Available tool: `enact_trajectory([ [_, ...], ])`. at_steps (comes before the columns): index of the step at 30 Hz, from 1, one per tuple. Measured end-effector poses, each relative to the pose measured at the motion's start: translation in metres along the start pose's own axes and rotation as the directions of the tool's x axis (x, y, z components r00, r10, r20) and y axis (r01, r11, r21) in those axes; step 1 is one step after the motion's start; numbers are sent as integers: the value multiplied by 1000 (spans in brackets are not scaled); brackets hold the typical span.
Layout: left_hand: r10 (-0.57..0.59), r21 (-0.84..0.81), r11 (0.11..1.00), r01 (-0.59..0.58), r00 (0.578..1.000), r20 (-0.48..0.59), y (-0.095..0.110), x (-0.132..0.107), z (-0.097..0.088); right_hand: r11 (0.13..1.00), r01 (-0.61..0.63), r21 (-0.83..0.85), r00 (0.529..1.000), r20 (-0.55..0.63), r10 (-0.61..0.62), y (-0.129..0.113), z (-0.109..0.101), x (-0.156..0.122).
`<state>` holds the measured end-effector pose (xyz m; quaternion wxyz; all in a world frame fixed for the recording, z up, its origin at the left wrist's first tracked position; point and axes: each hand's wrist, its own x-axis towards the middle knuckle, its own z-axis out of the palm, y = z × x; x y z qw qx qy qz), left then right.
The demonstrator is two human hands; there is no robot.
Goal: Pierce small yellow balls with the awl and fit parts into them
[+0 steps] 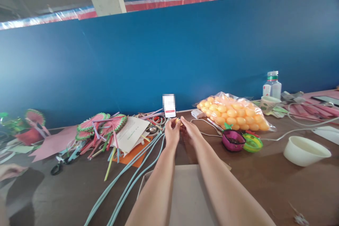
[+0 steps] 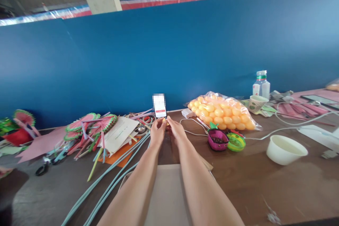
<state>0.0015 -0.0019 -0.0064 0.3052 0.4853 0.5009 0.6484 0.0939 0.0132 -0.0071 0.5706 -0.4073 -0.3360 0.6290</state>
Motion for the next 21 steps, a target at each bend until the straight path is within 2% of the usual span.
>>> enact_trajectory([
  [4,31,-12,999,-30,999,36,-3,1,0,995,-73,71,997,-30,75,-3,2,-2],
  [11,73,-14,997,-72,992,102,-12,3,1,993,-62,96,998,-16,64,-7,3,-5],
  [17,41,-37,999,-38,995,88,-12,4,2,994,-45,99,999,-10,46,-9,5,-8],
  [21,-21,-57,998,25,998,66,-8,2,2,994,-48,99,999,-8,49,-7,5,-7],
])
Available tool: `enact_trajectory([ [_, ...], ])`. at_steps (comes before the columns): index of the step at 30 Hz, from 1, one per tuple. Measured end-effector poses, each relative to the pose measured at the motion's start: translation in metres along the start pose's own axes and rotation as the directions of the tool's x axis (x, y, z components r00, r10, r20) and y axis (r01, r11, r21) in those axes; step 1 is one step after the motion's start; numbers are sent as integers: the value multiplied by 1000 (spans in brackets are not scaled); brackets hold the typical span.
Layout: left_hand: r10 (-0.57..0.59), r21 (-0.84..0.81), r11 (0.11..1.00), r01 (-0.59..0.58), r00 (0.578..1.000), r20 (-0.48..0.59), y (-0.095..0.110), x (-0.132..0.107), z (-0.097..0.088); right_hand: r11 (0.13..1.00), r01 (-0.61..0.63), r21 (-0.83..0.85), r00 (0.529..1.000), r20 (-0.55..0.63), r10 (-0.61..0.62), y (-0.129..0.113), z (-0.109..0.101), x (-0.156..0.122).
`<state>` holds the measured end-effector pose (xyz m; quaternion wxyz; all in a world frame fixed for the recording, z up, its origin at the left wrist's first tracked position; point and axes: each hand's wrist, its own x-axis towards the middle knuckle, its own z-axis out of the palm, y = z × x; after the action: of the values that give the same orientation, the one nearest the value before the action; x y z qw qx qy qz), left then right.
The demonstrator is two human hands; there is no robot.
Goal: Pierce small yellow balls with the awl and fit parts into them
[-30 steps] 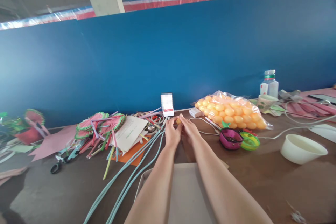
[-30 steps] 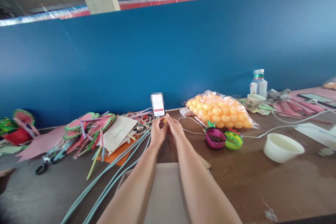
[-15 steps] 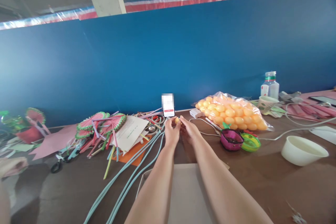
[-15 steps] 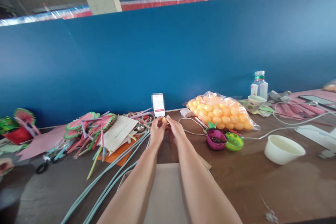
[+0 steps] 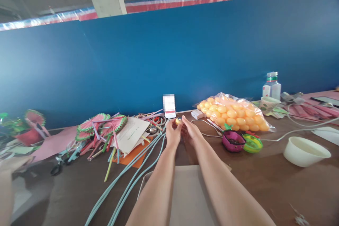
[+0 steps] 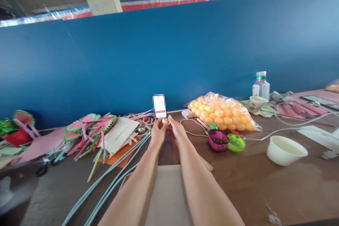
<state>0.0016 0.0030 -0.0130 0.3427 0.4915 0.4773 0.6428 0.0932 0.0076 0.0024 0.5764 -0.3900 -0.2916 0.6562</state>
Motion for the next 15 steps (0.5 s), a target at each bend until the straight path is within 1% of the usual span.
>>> enact_trajectory([
  [2,-18,-22,1000,18,1000,0,2,-1,0,1000,-3,-4,1000,-1,3,0,-1,2],
  [5,0,-45,999,1,1000,8,3,-2,0,1000,-13,-7,1000,0,13,0,-3,3],
  [10,30,-26,999,-29,999,24,2,-1,-1,1000,-1,-8,1000,-12,1,1,-4,5],
  [14,23,-29,999,-22,1000,20,1,0,-1,1000,2,-3,1000,6,-2,2,-4,6],
  [15,16,-29,999,-15,1000,18,1,0,-1,999,27,-24,1000,10,-26,2,-4,5],
])
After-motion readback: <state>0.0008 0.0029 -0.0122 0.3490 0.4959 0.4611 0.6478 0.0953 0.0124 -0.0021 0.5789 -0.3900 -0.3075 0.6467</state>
